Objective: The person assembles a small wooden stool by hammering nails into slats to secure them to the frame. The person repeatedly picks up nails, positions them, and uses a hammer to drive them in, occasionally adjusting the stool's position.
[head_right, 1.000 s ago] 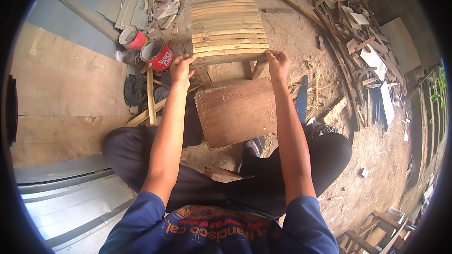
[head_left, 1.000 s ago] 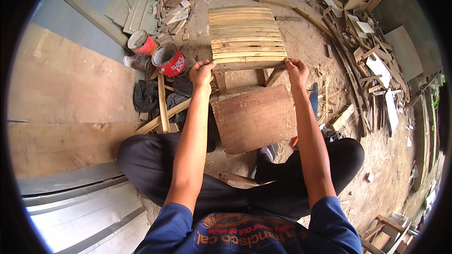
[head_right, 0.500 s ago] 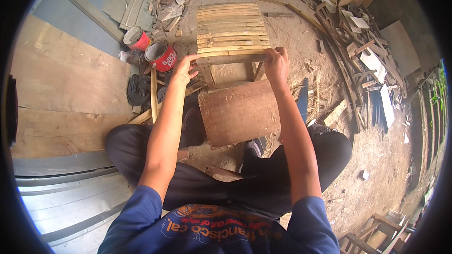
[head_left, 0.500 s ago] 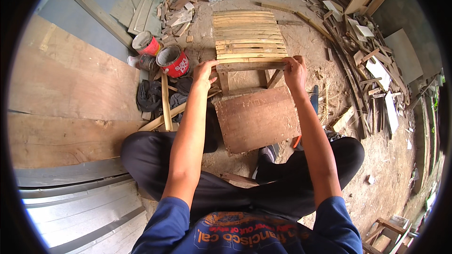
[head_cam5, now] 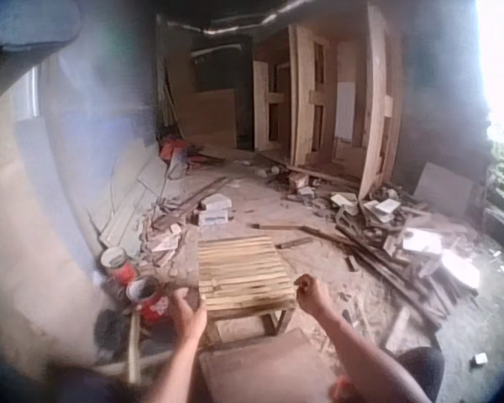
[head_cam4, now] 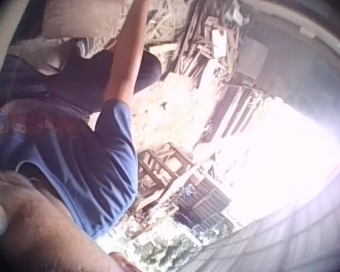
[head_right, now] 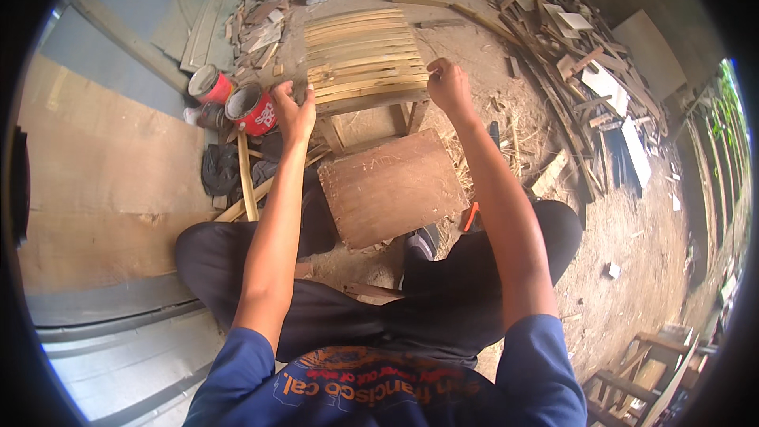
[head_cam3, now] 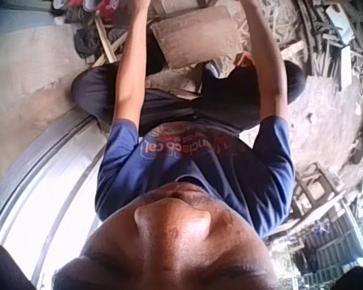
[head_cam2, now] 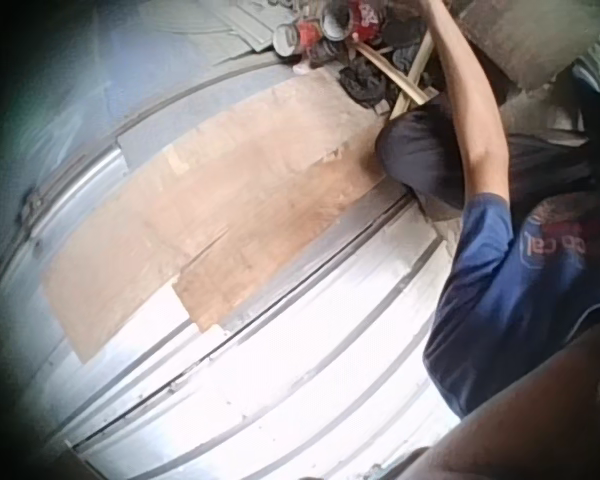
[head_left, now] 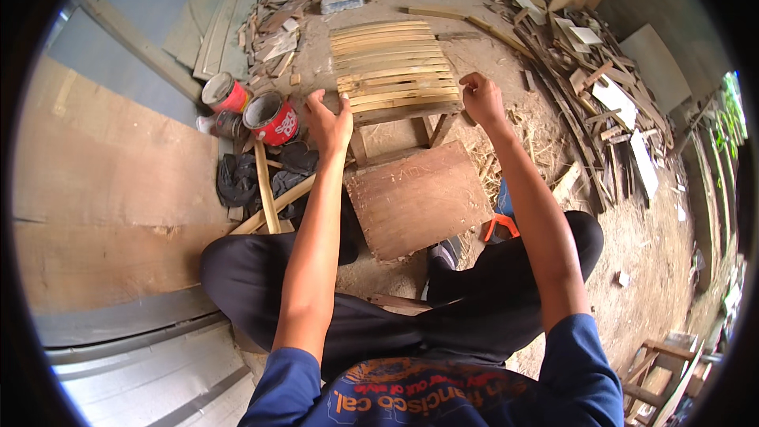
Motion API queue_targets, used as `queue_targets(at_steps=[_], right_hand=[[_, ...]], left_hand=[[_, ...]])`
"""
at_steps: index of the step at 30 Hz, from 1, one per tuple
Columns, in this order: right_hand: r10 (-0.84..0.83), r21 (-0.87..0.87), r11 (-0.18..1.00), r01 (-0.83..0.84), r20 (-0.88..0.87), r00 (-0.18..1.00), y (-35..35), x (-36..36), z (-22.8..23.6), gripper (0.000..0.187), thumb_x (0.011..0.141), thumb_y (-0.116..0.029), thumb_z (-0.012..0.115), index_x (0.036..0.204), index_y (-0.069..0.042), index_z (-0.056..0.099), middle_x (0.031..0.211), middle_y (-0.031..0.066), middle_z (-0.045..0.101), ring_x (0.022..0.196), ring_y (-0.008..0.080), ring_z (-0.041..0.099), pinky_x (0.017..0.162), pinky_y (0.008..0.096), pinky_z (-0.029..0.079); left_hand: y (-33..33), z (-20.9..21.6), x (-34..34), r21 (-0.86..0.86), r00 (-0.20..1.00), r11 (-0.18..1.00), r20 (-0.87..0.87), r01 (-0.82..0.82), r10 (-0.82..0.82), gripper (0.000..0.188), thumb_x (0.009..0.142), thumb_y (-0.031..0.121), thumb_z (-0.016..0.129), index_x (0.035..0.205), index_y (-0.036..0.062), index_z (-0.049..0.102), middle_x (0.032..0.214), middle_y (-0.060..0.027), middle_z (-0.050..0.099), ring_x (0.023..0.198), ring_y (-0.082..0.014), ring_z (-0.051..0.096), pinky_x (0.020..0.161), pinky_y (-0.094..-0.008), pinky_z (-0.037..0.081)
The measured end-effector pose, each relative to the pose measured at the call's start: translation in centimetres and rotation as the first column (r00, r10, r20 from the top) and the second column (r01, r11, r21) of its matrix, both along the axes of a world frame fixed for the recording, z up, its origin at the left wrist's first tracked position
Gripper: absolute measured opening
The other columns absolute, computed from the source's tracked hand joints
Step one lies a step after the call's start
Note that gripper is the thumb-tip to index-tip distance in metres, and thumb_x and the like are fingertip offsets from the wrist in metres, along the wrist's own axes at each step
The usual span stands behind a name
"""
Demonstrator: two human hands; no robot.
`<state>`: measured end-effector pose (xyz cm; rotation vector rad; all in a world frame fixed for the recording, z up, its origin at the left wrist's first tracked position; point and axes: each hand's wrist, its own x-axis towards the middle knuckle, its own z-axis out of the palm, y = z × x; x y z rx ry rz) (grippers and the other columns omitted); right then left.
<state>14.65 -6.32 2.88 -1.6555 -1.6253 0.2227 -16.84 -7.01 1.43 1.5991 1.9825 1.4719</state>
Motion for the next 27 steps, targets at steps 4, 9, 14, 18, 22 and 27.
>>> queue_targets(at_steps=[4,9,14,18,22,27], right_hand=[[0.036,-0.089,0.996,-0.032,0.044,0.998,-0.8,2.7,5.4,0.021,0.082,-0.014,0.06,0.096,-0.007,0.072,0.09,0.0214,0.071,0.09,0.0356,0.069,0.079,0.0399,0.054],[0.253,-0.144,0.96,-0.242,0.065,0.965,-3.7,5.3,13.3,0.028,0.086,-0.032,0.066,0.098,-0.008,0.073,0.088,0.0142,0.073,0.083,0.0264,0.07,0.073,0.0351,0.054],[0.245,-0.001,0.968,-0.251,-0.226,0.943,-10.7,6.1,20.2,0.037,0.094,-0.035,0.065,0.106,-0.001,0.07,0.087,0.0064,0.072,0.082,0.0128,0.065,0.074,0.0289,0.052],[0.188,0.059,0.982,-0.18,-0.411,0.892,-15.2,7.2,19.5,0.039,0.096,-0.036,0.064,0.106,0.001,0.069,0.089,0.0039,0.071,0.081,0.0102,0.063,0.073,0.0265,0.051],[0.06,0.042,0.998,-0.043,-0.667,0.742,-19.4,8.3,10.9,0.033,0.098,-0.028,0.063,0.111,0.002,0.064,0.087,0.0077,0.07,0.079,0.0112,0.064,0.071,0.0259,0.053],[-0.536,-0.411,0.843,0.347,-0.697,0.476,-29.7,12.6,-8.3,0.034,0.095,-0.024,0.064,0.115,0.004,0.06,0.086,0.0085,0.07,0.07,0.0112,0.065,0.064,0.0268,0.054]], left_hand=[[-0.1,5.4,3.4,0.071,0.978,0.975,-0.011,0.21,-0.21,0.041,0.085,0.023,0.073,0.117,0.0025,0.056,0.111,-0.0165,0.061,0.104,-0.0292,0.058,0.091,-0.0426,0.047],[-1.3,12.4,7.3,0.187,0.794,0.822,0.213,0.538,-0.569,0.027,0.091,0.021,0.07,0.107,0.0009,0.063,0.093,-0.0078,0.07,0.088,-0.0158,0.065,0.082,-0.029,0.051],[-6.6,20.4,15.4,0.339,0.41,0.559,0.42,0.756,-0.809,0.019,0.095,0.02,0.066,0.106,0.0049,0.066,0.092,-0.0024,0.069,0.089,-0.0091,0.062,0.082,-0.0254,0.047],[-10.1,19.4,20.3,0.301,0.247,0.394,0.428,0.868,-0.87,0.014,0.095,0.016,0.065,0.1,0.0029,0.067,0.092,-0.0022,0.069,0.088,-0.0092,0.063,0.081,-0.0252,0.048],[-12.3,13.6,21.8,-0.04,0.338,0.338,0.233,0.94,-0.912,0.015,0.093,0.014,0.067,0.096,-0.0009,0.068,0.082,0.0006,0.067,0.071,-0.0063,0.059,0.065,-0.0229,0.047],[-13.1,12.7,21.4,-0.227,0.29,0.262,0.102,0.938,-0.951,0.013,0.091,0.017,0.066,0.094,0.0044,0.071,0.073,-0.0003,0.067,0.06,-0.0039,0.054,0.054,-0.0256,0.044]])
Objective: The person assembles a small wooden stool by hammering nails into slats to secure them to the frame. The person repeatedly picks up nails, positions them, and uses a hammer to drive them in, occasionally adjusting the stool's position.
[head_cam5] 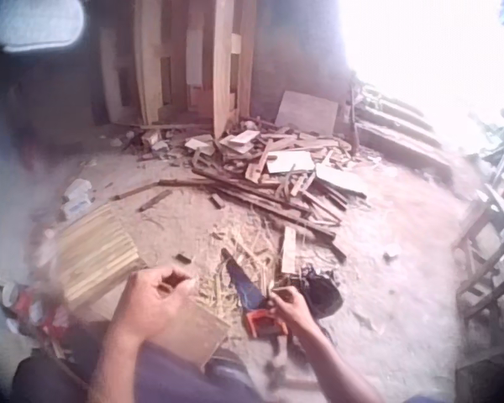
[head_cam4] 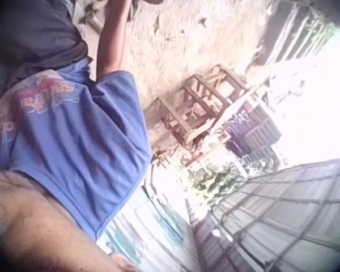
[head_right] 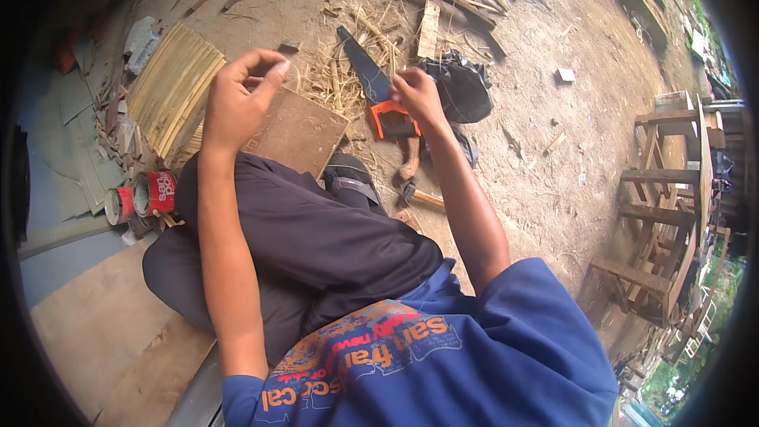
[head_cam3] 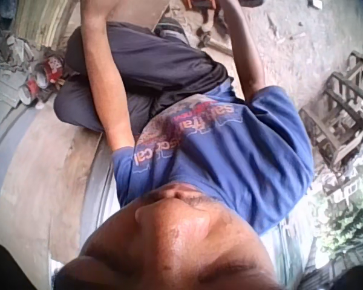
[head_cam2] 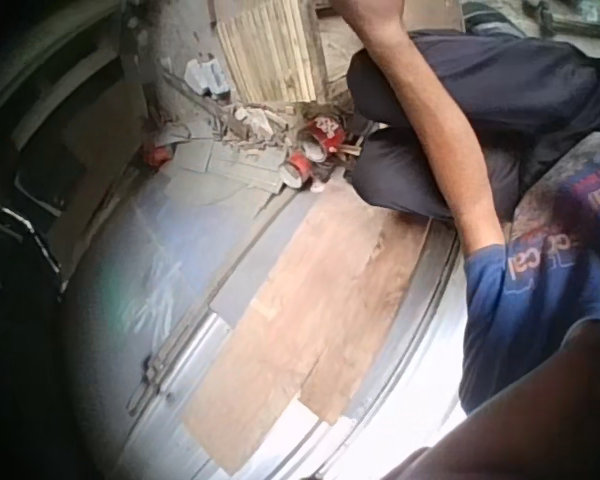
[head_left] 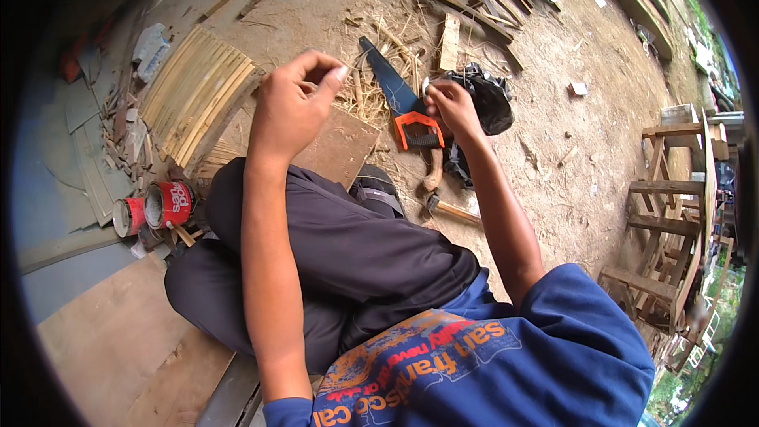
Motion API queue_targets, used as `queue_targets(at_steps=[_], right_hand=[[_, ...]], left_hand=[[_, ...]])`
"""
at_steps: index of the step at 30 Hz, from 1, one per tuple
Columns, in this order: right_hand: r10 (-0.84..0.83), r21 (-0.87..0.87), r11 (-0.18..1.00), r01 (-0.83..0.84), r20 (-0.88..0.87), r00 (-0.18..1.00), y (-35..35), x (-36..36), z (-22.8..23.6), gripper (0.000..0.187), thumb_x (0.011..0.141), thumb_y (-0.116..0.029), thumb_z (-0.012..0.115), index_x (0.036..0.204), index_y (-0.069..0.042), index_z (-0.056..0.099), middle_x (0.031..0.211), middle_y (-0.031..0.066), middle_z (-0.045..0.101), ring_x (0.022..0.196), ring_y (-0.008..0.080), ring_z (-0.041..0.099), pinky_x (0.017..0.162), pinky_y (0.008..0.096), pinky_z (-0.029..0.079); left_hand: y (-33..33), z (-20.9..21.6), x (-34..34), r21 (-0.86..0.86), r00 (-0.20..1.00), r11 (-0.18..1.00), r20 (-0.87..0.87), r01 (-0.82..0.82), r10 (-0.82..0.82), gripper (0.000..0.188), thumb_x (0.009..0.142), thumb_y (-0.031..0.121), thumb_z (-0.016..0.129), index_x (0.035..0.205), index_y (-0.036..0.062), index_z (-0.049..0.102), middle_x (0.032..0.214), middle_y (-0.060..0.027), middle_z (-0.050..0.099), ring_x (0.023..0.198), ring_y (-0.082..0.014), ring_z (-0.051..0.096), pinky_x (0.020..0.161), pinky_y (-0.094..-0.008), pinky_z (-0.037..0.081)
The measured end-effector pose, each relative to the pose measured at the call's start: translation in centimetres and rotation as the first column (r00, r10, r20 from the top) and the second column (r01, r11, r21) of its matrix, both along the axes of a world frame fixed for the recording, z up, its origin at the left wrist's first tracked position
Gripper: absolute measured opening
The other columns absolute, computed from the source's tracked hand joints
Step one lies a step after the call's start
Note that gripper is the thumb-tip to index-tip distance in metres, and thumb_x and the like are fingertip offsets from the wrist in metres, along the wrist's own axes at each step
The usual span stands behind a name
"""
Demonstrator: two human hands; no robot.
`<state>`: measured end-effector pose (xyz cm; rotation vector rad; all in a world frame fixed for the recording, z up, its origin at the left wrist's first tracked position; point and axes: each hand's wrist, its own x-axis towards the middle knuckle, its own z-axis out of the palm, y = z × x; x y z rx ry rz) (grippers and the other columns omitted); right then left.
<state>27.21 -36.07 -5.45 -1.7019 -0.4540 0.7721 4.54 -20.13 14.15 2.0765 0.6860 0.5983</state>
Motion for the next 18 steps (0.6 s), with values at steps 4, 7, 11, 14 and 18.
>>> queue_targets(at_steps=[4,7,11,14,18], right_hand=[[-0.27,-0.329,0.897,0.296,0.122,0.955,-9.5,1.3,-14.9,0.037,0.089,-0.027,0.068,0.109,0.003,0.063,0.086,0.0161,0.071,0.073,0.0208,0.07,0.069,0.0335,0.055],[-0.051,-0.46,0.849,0.26,0.419,0.907,-12.7,-1.9,-16.9,0.037,0.084,-0.024,0.069,0.107,0.004,0.064,0.095,0.0233,0.071,0.093,0.0384,0.069,0.084,0.0452,0.053],[-0.289,-0.224,0.792,0.568,0.681,0.673,-15.0,-3.9,-20.5,0.015,0.086,-0.007,0.064,0.1,0.0,0.065,0.096,0.0186,0.067,0.092,0.0339,0.066,0.084,0.0408,0.052],[-0.247,-0.212,0.847,0.488,0.656,0.713,-15.0,-3.4,-21.8,0.013,0.086,-0.004,0.063,0.098,0.0,0.063,0.095,0.0187,0.064,0.091,0.0351,0.063,0.083,0.0417,0.051],[-0.066,-0.531,0.768,0.359,0.493,0.868,-15.6,-1.9,-24.3,0.021,0.084,-0.007,0.063,0.104,-0.001,0.065,0.104,0.0238,0.066,0.1,0.0408,0.063,0.087,0.0463,0.05]], left_hand=[[-2.0,-1.3,2.6,0.109,0.99,0.988,-0.104,0.112,-0.101,0.015,0.09,0.018,0.066,0.093,0.003,0.07,0.08,-0.0079,0.07,0.068,-0.0183,0.064,0.063,-0.032,0.049],[-2.8,-1.8,2.5,0.129,0.886,0.901,-0.285,0.414,-0.366,0.02,0.09,0.019,0.066,0.095,0.0004,0.068,0.088,-0.0172,0.07,0.084,-0.0351,0.066,0.075,-0.0386,0.051],[-2.2,-2.3,3.1,0.141,0.881,0.907,-0.337,0.397,-0.333,0.023,0.09,0.023,0.065,0.095,0.0005,0.068,0.088,-0.0154,0.071,0.08,-0.0308,0.067,0.074,-0.0378,0.05],[-1.4,-2.4,4.0,0.065,0.82,0.917,-0.476,0.394,-0.319,0.025,0.091,0.024,0.065,0.096,0.0003,0.067,0.087,-0.0151,0.07,0.077,-0.0291,0.066,0.072,-0.0375,0.05],[-0.7,-3.4,4.2,0.118,0.813,0.891,-0.474,0.438,-0.337,0.027,0.092,0.026,0.064,0.097,-0.0005,0.067,0.088,-0.0161,0.07,0.075,-0.0285,0.065,0.07,-0.0377,0.05]])
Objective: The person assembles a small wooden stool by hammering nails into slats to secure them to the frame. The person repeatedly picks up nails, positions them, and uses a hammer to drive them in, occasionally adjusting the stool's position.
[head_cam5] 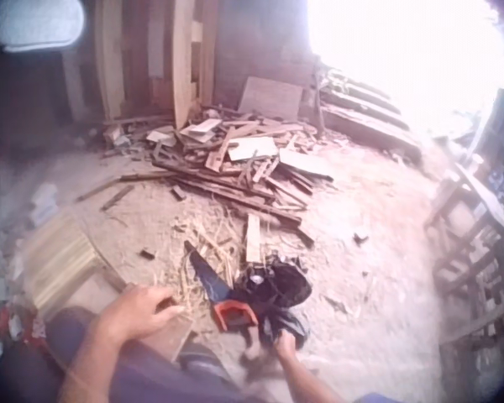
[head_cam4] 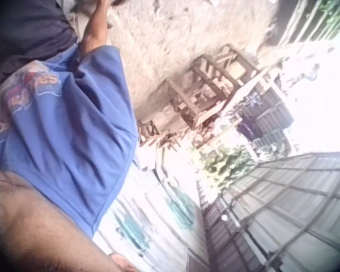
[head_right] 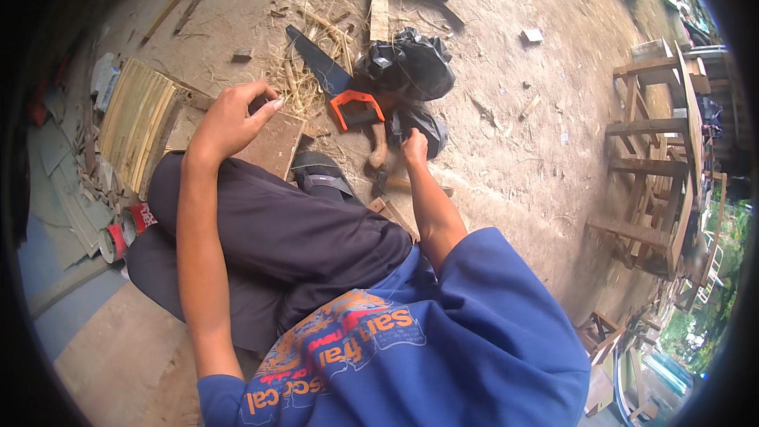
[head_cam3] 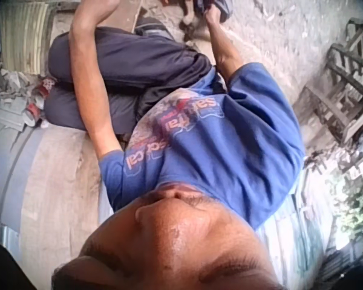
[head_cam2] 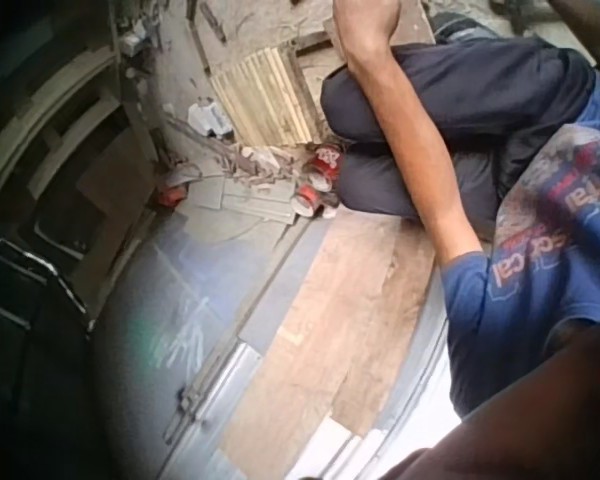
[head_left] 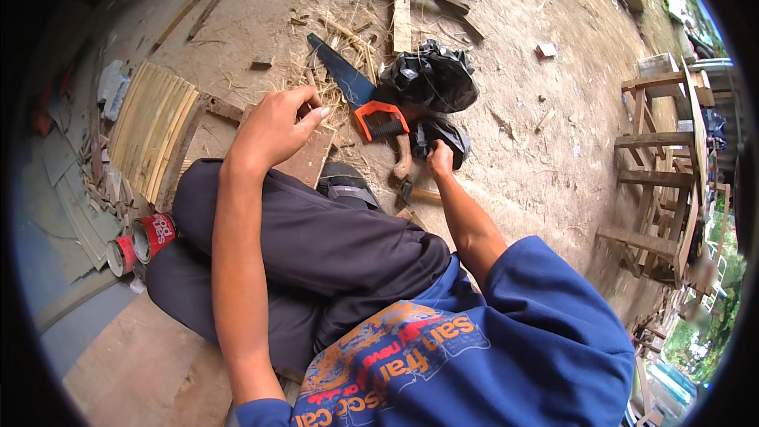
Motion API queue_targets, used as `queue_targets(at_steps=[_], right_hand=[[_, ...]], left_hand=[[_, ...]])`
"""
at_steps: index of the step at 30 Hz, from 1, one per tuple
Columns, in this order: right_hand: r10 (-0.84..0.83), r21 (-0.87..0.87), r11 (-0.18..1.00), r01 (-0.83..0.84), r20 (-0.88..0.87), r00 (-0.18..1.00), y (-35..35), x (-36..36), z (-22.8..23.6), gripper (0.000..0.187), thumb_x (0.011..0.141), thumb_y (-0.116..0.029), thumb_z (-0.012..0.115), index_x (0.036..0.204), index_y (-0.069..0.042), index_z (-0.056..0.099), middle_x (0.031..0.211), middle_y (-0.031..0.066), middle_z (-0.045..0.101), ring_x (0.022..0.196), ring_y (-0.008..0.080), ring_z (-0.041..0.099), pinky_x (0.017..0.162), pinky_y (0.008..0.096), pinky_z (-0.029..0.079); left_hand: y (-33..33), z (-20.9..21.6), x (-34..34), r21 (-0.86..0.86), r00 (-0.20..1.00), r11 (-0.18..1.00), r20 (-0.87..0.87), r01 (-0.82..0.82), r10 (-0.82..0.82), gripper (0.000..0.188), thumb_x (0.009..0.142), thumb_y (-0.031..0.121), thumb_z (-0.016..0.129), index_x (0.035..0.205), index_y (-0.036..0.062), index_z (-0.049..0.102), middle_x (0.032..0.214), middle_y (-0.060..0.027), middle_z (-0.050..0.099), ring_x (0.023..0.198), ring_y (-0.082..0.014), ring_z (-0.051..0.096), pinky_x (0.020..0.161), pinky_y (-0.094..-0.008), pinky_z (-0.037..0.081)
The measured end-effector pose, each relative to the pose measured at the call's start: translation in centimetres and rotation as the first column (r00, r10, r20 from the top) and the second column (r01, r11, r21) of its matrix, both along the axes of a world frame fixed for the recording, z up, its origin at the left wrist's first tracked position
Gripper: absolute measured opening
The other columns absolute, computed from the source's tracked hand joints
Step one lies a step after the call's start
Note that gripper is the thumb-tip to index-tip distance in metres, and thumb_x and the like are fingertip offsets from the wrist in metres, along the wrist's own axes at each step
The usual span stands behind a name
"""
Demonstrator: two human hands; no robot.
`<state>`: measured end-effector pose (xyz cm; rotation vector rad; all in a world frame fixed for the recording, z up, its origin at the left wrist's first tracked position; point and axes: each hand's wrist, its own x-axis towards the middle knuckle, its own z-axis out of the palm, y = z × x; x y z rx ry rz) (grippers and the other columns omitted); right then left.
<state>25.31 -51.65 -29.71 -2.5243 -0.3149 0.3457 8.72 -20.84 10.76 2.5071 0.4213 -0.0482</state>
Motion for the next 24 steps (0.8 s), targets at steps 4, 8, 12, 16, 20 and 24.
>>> queue_targets(at_steps=[4,8,12,16,20,24], right_hand=[[0.002,-0.067,0.998,0.003,0.065,0.998,0.0,0.3,-0.7,0.031,0.084,-0.013,0.066,0.111,0.0,0.063,0.102,0.0257,0.067,0.098,0.0446,0.064,0.087,0.0503,0.05],[0.012,-0.157,0.987,-0.013,-0.007,1.0,0.7,0.4,0.7,0.031,0.085,-0.015,0.061,0.115,-0.008,0.062,0.102,0.0259,0.066,0.096,0.0455,0.064,0.084,0.0527,0.052],[-0.028,-0.086,0.996,0.029,0.009,1.0,0.0,0.9,0.2,0.029,0.081,-0.014,0.069,0.109,-0.008,0.068,0.103,0.0222,0.068,0.099,0.0418,0.064,0.086,0.0472,0.052],[0.006,-0.007,1.0,-0.006,0.011,1.0,-0.9,1.0,0.8,0.022,0.082,-0.014,0.068,0.102,-0.004,0.07,0.1,0.024,0.068,0.096,0.0424,0.065,0.085,0.0458,0.052],[-0.047,0.048,0.998,0.044,0.06,0.997,-1.8,1.2,0.5,0.023,0.085,-0.018,0.07,0.098,0.001,0.068,0.087,0.0214,0.07,0.085,0.0371,0.068,0.078,0.0429,0.053],[-0.121,0.422,0.894,0.151,-0.096,0.988,-0.9,1.1,1.9,0.02,0.09,-0.018,0.071,0.098,0.0,0.069,0.077,0.0047,0.068,0.068,0.0121,0.062,0.063,0.0269,0.049]], left_hand=[[-0.1,-0.2,-1.2,-0.041,0.996,0.998,-0.079,-0.042,0.039,0.026,0.091,0.025,0.064,0.096,-0.0009,0.067,0.085,-0.0168,0.069,0.075,-0.0293,0.065,0.071,-0.0381,0.05],[-0.3,-0.6,-1.8,-0.072,0.997,0.996,-0.062,-0.054,0.049,0.025,0.09,0.022,0.066,0.093,-0.0024,0.066,0.078,-0.0187,0.068,0.071,-0.0311,0.065,0.069,-0.0403,0.05],[-0.3,-0.6,-1.7,-0.087,0.994,0.994,-0.093,-0.066,0.058,0.024,0.09,0.021,0.066,0.093,-0.0026,0.066,0.079,-0.018,0.068,0.072,-0.0298,0.066,0.069,-0.0398,0.05],[-0.3,-0.8,-1.6,-0.088,0.996,0.995,-0.076,-0.048,0.041,0.023,0.09,0.021,0.065,0.094,-0.0022,0.066,0.08,-0.0182,0.068,0.073,-0.0304,0.066,0.07,-0.0401,0.05],[-0.5,-0.7,-0.7,-0.063,0.99,0.998,-0.144,-0.011,0.002,0.026,0.092,0.023,0.064,0.095,-0.0023,0.065,0.086,-0.0155,0.069,0.077,-0.0279,0.064,0.073,-0.0376,0.049],[-0.6,-1.0,0.8,-0.059,0.99,0.996,-0.123,0.063,-0.07,0.025,0.092,0.023,0.063,0.096,-0.002,0.066,0.089,-0.0169,0.07,0.08,-0.0304,0.065,0.075,-0.0395,0.049]])
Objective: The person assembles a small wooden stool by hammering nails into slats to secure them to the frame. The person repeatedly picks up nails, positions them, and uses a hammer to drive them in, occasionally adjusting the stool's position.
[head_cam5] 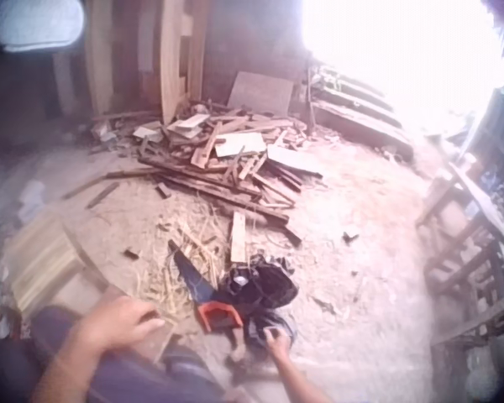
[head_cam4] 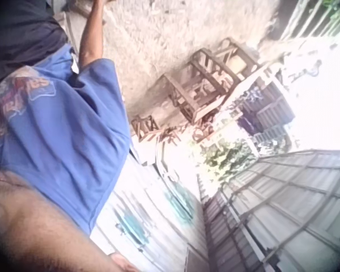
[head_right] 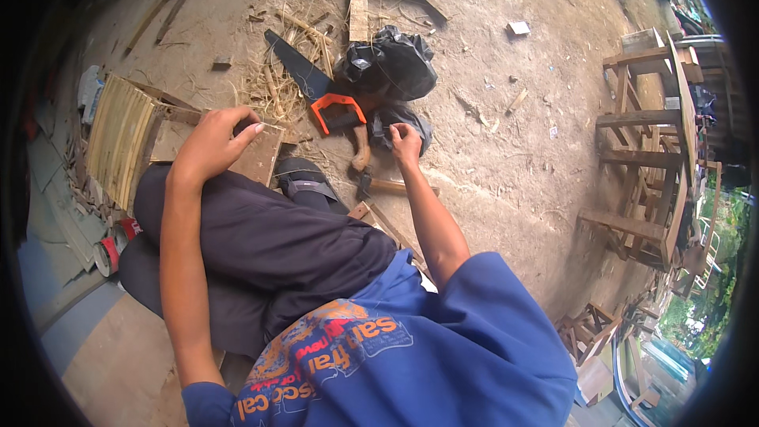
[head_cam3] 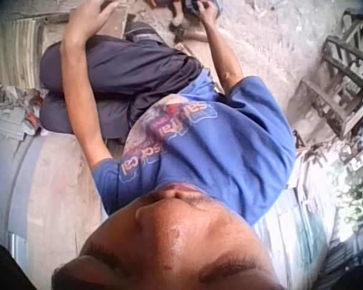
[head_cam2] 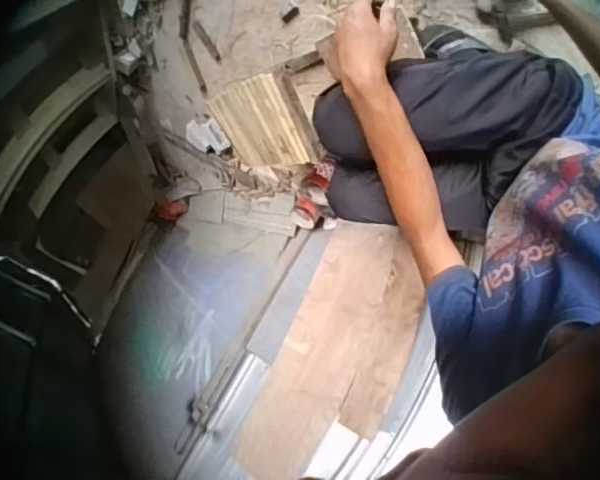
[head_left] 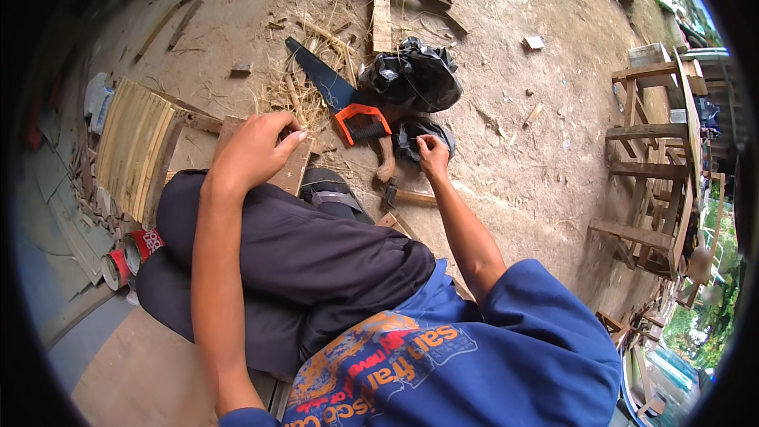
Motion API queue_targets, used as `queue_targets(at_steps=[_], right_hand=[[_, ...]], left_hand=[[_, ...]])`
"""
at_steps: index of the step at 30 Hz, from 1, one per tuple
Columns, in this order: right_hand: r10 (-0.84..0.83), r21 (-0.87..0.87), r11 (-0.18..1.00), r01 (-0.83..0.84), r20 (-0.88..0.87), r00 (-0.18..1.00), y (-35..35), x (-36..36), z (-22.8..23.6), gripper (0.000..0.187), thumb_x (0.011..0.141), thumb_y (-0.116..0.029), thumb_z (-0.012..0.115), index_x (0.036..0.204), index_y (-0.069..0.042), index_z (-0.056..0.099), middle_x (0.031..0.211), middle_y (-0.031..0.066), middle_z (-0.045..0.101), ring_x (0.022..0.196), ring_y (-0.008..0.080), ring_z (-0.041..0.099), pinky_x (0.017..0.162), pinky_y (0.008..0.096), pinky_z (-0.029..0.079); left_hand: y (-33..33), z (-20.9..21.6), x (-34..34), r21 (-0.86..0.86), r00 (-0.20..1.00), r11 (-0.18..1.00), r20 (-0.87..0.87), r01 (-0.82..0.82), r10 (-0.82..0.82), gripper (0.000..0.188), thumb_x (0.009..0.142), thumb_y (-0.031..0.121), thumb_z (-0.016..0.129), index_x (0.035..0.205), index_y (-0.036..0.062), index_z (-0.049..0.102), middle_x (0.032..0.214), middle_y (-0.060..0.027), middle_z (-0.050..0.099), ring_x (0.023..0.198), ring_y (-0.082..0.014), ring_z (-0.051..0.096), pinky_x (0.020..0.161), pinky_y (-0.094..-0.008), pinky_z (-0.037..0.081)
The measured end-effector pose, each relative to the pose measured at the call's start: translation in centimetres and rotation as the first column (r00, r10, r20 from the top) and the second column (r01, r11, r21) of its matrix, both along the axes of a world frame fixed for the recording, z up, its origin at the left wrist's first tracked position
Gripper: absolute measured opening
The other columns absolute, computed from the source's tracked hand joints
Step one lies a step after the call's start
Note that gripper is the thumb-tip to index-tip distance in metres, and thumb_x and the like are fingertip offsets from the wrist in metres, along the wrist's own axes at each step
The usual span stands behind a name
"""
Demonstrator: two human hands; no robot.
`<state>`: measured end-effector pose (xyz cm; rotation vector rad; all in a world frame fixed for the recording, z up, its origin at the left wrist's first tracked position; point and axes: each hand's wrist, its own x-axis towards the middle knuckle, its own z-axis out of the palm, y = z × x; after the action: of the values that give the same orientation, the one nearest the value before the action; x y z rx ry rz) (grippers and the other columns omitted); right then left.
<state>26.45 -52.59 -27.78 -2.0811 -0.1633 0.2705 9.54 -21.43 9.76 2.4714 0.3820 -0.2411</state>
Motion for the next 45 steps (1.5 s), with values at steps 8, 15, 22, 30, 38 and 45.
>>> queue_targets(at_steps=[8,15,22,30,38,45], right_hand=[[0.282,0.419,0.873,-0.248,-0.019,0.959,7.3,-3.0,20.4,0.015,0.093,-0.012,0.068,0.102,0.001,0.069,0.089,0.0017,0.067,0.078,0.0075,0.063,0.071,0.0247,0.051],[0.401,0.305,0.79,-0.533,0.401,0.824,11.6,-3.3,31.0,0.011,0.087,-0.003,0.072,0.097,-0.001,0.07,0.093,0.006,0.065,0.077,0.0133,0.065,0.064,0.0258,0.051],[0.473,0.237,0.756,-0.61,0.446,0.76,12.9,-3.7,32.4,0.015,0.084,0.001,0.072,0.098,-0.003,0.071,0.093,0.0067,0.065,0.077,0.0152,0.065,0.066,0.0278,0.051],[0.498,0.354,0.712,-0.607,0.356,0.791,12.9,-4.1,32.6,0.019,0.081,0.006,0.071,0.099,0.0,0.07,0.097,0.0077,0.066,0.083,0.0154,0.067,0.069,0.0276,0.053],[0.339,0.55,0.791,-0.266,-0.034,0.94,8.2,-5.6,22.2,0.014,0.091,0.003,0.062,0.105,0.0,0.061,0.101,0.0125,0.063,0.085,0.0168,0.064,0.077,0.0264,0.05],[0.645,-0.517,0.674,-0.527,0.064,0.762,-4.0,-9.6,2.1,0.042,0.067,-0.006,0.066,0.107,-0.004,0.057,0.101,0.0177,0.055,0.095,0.0386,0.056,0.08,0.0493,0.045]], left_hand=[[-0.4,-0.8,3.1,-0.016,0.966,0.995,0.24,0.102,-0.095,0.021,0.088,0.018,0.065,0.096,-0.0006,0.069,0.093,-0.0185,0.07,0.089,-0.0333,0.068,0.079,-0.0396,0.052],[-1.5,0.5,4.2,-0.208,0.953,0.977,0.301,0.04,0.025,0.019,0.082,0.014,0.074,0.092,0.0003,0.067,0.088,-0.0129,0.072,0.084,-0.0242,0.071,0.075,-0.0355,0.054],[-0.1,0.7,4.5,-0.445,0.971,0.895,0.195,-0.035,0.135,0.01,0.083,0.005,0.072,0.09,0.0021,0.067,0.086,-0.0055,0.072,0.084,-0.0138,0.071,0.077,-0.0294,0.055],[-1.0,1.6,3.3,-0.486,0.967,0.874,0.228,0.009,0.116,0.012,0.081,0.004,0.072,0.091,0.0022,0.066,0.086,-0.0052,0.072,0.083,-0.0146,0.071,0.076,-0.0299,0.055],[-1.1,0.1,3.4,-0.304,0.973,0.953,0.219,0.002,0.068,0.02,0.08,0.006,0.068,0.099,-0.0011,0.068,0.09,-0.0146,0.073,0.084,-0.0224,0.073,0.079,-0.0327,0.056],[1.1,-2.7,2.9,-0.152,0.974,0.977,0.197,0.148,-0.116,0.016,0.078,0.007,0.071,0.094,0.0007,0.072,0.094,-0.0144,0.073,0.092,-0.0296,0.069,0.083,-0.0382,0.053]])
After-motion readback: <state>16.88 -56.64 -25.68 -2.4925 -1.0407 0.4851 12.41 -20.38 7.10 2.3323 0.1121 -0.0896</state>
